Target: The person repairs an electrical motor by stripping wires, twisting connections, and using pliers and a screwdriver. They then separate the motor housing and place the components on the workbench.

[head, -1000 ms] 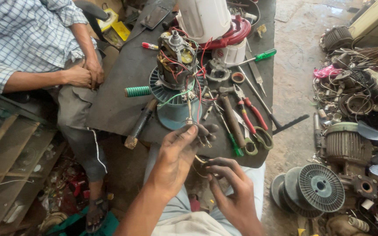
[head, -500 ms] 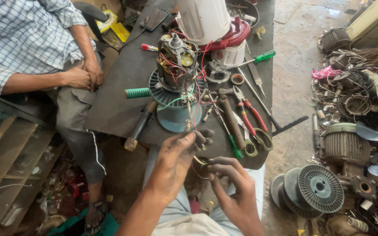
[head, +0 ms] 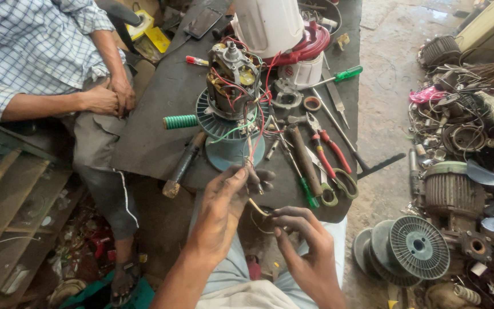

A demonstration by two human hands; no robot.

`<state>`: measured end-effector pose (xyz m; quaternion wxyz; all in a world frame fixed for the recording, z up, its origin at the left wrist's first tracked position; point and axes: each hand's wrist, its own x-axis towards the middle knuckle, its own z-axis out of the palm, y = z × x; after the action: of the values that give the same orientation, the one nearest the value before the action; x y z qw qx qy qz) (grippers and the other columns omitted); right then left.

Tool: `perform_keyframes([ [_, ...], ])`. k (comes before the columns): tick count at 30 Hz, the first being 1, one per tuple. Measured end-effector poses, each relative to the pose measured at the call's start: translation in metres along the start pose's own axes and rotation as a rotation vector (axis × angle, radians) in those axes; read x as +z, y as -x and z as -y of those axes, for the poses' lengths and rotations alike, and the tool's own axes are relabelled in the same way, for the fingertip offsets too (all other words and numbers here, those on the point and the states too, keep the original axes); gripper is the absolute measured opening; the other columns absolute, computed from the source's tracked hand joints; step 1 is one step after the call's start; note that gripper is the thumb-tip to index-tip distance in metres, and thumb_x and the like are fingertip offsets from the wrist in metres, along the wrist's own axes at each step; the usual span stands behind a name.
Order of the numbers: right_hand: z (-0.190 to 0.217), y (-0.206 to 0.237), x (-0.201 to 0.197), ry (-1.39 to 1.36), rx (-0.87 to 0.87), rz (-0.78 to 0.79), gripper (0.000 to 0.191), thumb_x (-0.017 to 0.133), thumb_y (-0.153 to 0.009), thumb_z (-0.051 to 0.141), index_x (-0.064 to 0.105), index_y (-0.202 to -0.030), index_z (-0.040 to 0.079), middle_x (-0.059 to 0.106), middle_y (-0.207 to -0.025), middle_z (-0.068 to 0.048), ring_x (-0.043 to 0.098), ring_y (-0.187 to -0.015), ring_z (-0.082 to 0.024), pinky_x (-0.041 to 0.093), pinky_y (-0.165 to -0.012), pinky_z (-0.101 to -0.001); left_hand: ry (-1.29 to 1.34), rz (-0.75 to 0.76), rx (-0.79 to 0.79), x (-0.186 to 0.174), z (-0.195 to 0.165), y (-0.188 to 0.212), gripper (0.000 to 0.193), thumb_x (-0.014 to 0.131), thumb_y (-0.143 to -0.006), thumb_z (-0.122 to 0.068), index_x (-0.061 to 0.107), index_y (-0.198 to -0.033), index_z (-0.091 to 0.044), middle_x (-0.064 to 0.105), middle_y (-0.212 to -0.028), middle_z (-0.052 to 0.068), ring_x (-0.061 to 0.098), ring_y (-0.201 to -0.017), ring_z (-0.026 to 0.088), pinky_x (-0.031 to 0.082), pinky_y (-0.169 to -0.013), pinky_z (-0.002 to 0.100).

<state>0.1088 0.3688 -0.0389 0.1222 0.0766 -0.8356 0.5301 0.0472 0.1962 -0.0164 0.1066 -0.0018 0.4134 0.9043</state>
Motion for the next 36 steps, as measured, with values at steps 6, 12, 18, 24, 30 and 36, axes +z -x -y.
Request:
perform_keyframes([
  [6, 0.002, 0.002, 0.002, -0.011, 0.020, 0.017, 0.017, 0.074, -0.081, 0.000, 0.073, -0.098, 0.002, 0.074, -0.108, -0.008, 0.074, -0.090, -0.018, 0.055, -0.075, -0.0281, -0.037, 0.044, 0.010, -0.001, 0.000, 0.000, 0.024, 0.056, -0.103, -0.024, 0.068, -0.103, -0.004, 0.075, -0.109, 0.016, 0.070, -0.102, 0.022, 0.053, -0.101, 0.040],
  [12, 0.007, 0.001, 0.007, -0.022, 0.017, 0.012, 0.017, 0.074, -0.082, -0.001, 0.073, -0.098, 0.002, 0.075, -0.106, -0.008, 0.074, -0.089, -0.017, 0.056, -0.074, -0.0280, -0.045, 0.083, 0.006, -0.005, -0.002, 0.001, 0.026, 0.056, -0.103, -0.024, 0.069, -0.110, -0.003, 0.074, -0.112, 0.015, 0.068, -0.107, 0.020, 0.050, -0.103, 0.038],
  [18, 0.005, -0.002, 0.007, 0.021, 0.019, 0.008, 0.016, 0.074, -0.081, 0.000, 0.074, -0.097, 0.002, 0.076, -0.108, -0.008, 0.071, -0.081, -0.015, 0.054, -0.069, -0.0271, -0.077, 0.031, -0.014, -0.009, -0.003, 0.003, 0.022, 0.061, -0.100, -0.022, 0.069, -0.110, -0.005, 0.074, -0.109, 0.011, 0.067, -0.107, 0.019, 0.050, -0.102, 0.037],
  [24, 0.001, -0.029, -0.006, 0.002, -0.045, 0.014, 0.019, 0.073, -0.085, 0.002, 0.074, -0.104, 0.004, 0.073, -0.114, -0.009, 0.074, -0.092, -0.014, 0.061, -0.074, -0.0258, -0.020, 0.039, -0.036, -0.008, -0.003, 0.001, 0.024, 0.066, -0.099, -0.019, 0.062, -0.117, -0.005, 0.066, -0.111, 0.005, 0.064, -0.109, 0.016, 0.049, -0.102, 0.034],
  [30, 0.006, -0.067, -0.027, 0.069, -0.189, -0.069, 0.023, 0.071, -0.091, 0.001, 0.069, -0.114, 0.001, 0.072, -0.119, -0.011, 0.072, -0.103, -0.017, 0.058, -0.082, -0.0289, -0.087, 0.021, -0.039, -0.005, -0.006, 0.001, 0.030, 0.066, -0.095, -0.022, 0.061, -0.120, -0.005, 0.068, -0.111, 0.005, 0.064, -0.109, 0.015, 0.049, -0.101, 0.033],
  [36, 0.004, -0.087, -0.023, -0.057, -0.145, -0.098, 0.021, 0.069, -0.095, 0.001, 0.067, -0.116, -0.001, 0.070, -0.122, -0.013, 0.070, -0.106, -0.017, 0.059, -0.083, -0.0280, -0.141, -0.021, -0.030, -0.017, -0.009, -0.005, 0.029, 0.062, -0.098, -0.027, 0.065, -0.112, -0.001, 0.071, -0.107, 0.011, 0.068, -0.104, 0.020, 0.052, -0.100, 0.038],
])
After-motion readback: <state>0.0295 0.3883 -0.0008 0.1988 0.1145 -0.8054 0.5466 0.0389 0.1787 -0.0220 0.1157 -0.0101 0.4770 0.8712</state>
